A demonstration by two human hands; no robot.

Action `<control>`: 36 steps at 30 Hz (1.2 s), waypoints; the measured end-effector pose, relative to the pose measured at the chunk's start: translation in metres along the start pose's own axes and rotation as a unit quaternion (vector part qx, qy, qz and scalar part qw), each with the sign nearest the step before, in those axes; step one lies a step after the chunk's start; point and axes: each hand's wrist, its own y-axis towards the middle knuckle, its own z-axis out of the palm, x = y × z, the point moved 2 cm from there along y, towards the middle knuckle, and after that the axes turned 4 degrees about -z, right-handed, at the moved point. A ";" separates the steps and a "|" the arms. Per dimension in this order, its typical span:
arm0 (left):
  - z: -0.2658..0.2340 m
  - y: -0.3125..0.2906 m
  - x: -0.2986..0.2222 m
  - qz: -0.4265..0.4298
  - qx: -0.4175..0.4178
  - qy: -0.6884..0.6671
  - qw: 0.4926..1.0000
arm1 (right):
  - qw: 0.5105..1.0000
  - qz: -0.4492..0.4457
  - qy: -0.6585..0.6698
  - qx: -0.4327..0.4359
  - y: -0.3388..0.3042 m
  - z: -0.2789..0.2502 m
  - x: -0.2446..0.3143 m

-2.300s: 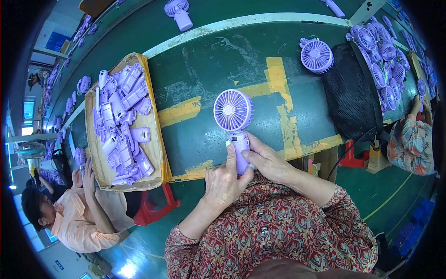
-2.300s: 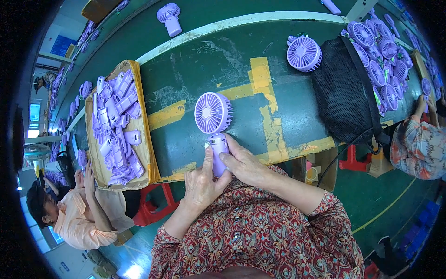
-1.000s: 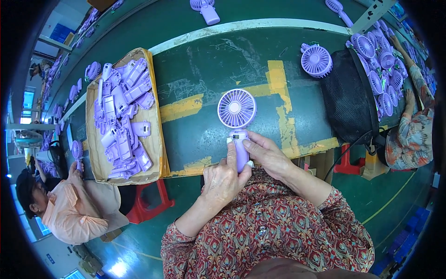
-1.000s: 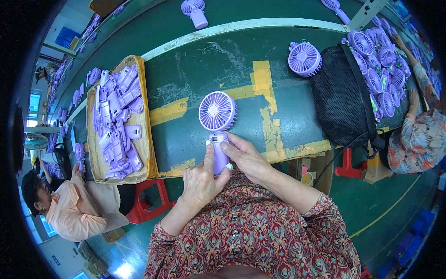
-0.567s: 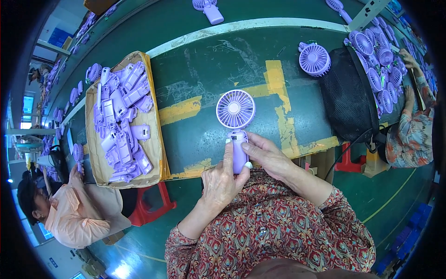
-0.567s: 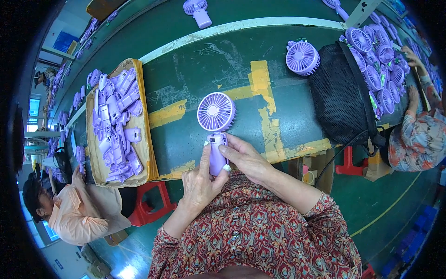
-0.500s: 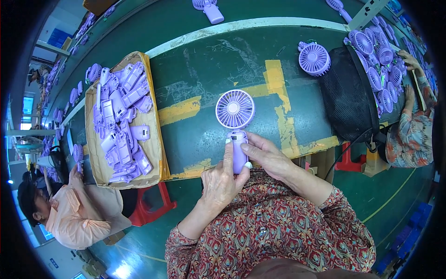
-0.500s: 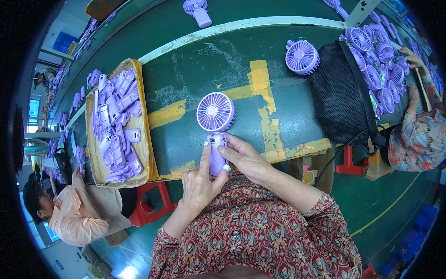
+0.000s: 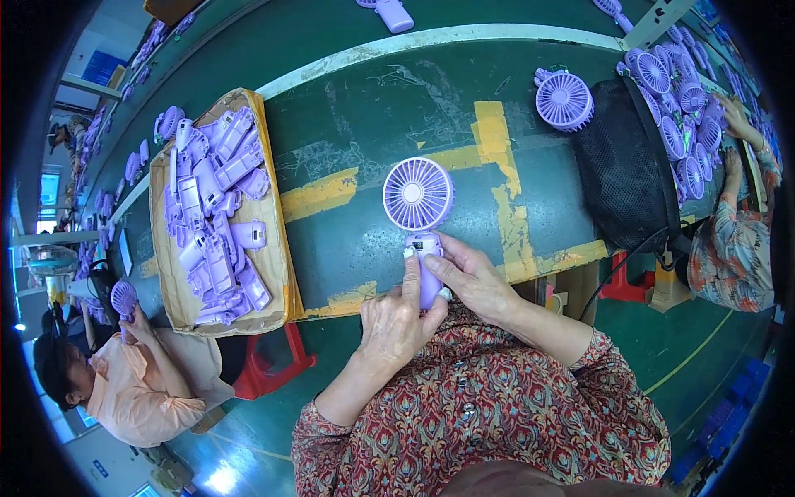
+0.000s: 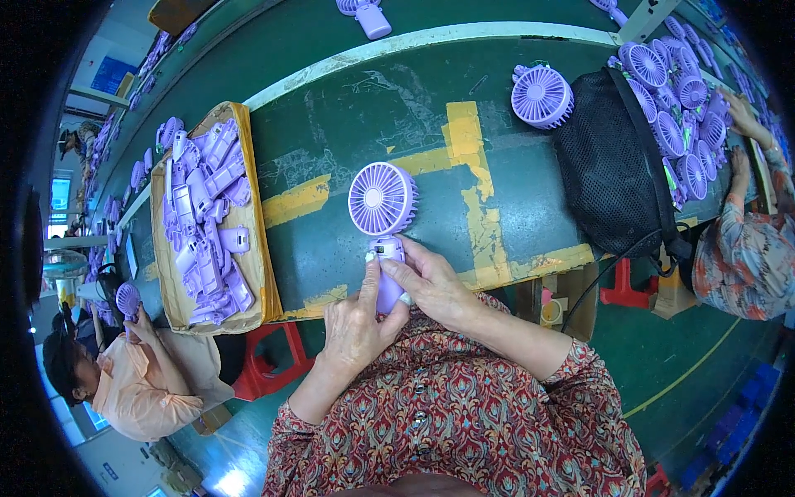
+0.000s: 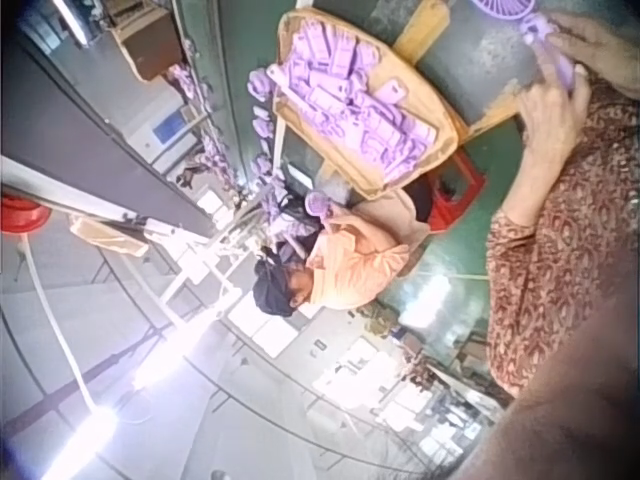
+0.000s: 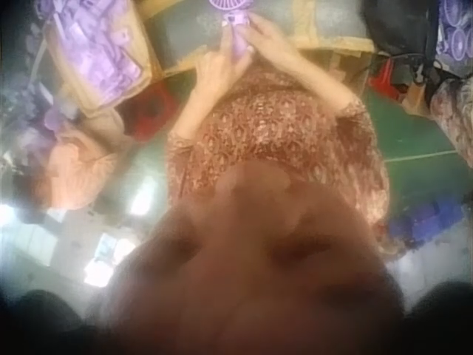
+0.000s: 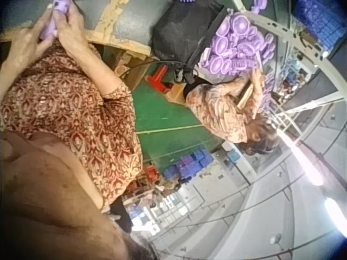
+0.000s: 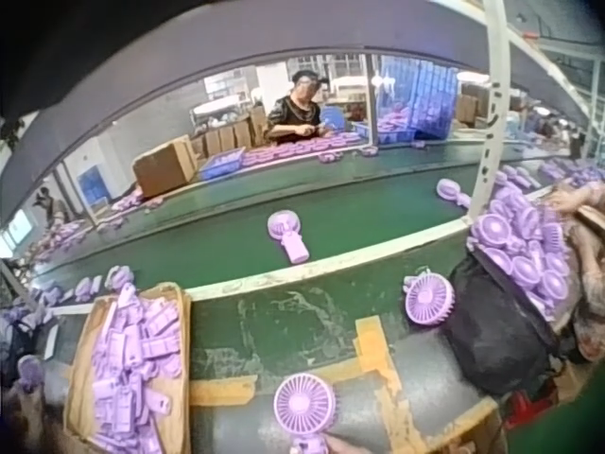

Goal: The person assembles small portable electronic fans by hand, attaching plastic parts and battery covers to fan housings.

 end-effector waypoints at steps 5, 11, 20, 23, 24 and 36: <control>-0.002 -0.001 -0.005 0.005 -0.006 0.024 1.000 | 0.999 0.011 0.040 -0.006 0.003 0.001 -0.002; 0.009 -0.003 0.019 -0.158 0.042 -0.228 0.960 | 0.989 0.050 0.137 -0.009 -0.003 -0.004 -0.007; 0.019 0.000 0.021 -0.165 0.186 -0.495 0.833 | 0.978 0.045 0.202 0.027 -0.008 -0.002 -0.002; 0.019 -0.005 0.015 -0.113 0.128 -0.474 0.864 | 0.981 0.026 0.190 0.041 -0.012 0.001 0.003; 0.022 -0.007 0.018 -0.109 0.130 -0.459 0.872 | 0.982 0.021 0.183 0.032 -0.012 0.001 0.001; 0.015 -0.011 0.006 -0.001 -0.004 -0.349 0.937 | 0.980 -0.008 0.200 -0.014 -0.021 0.011 0.003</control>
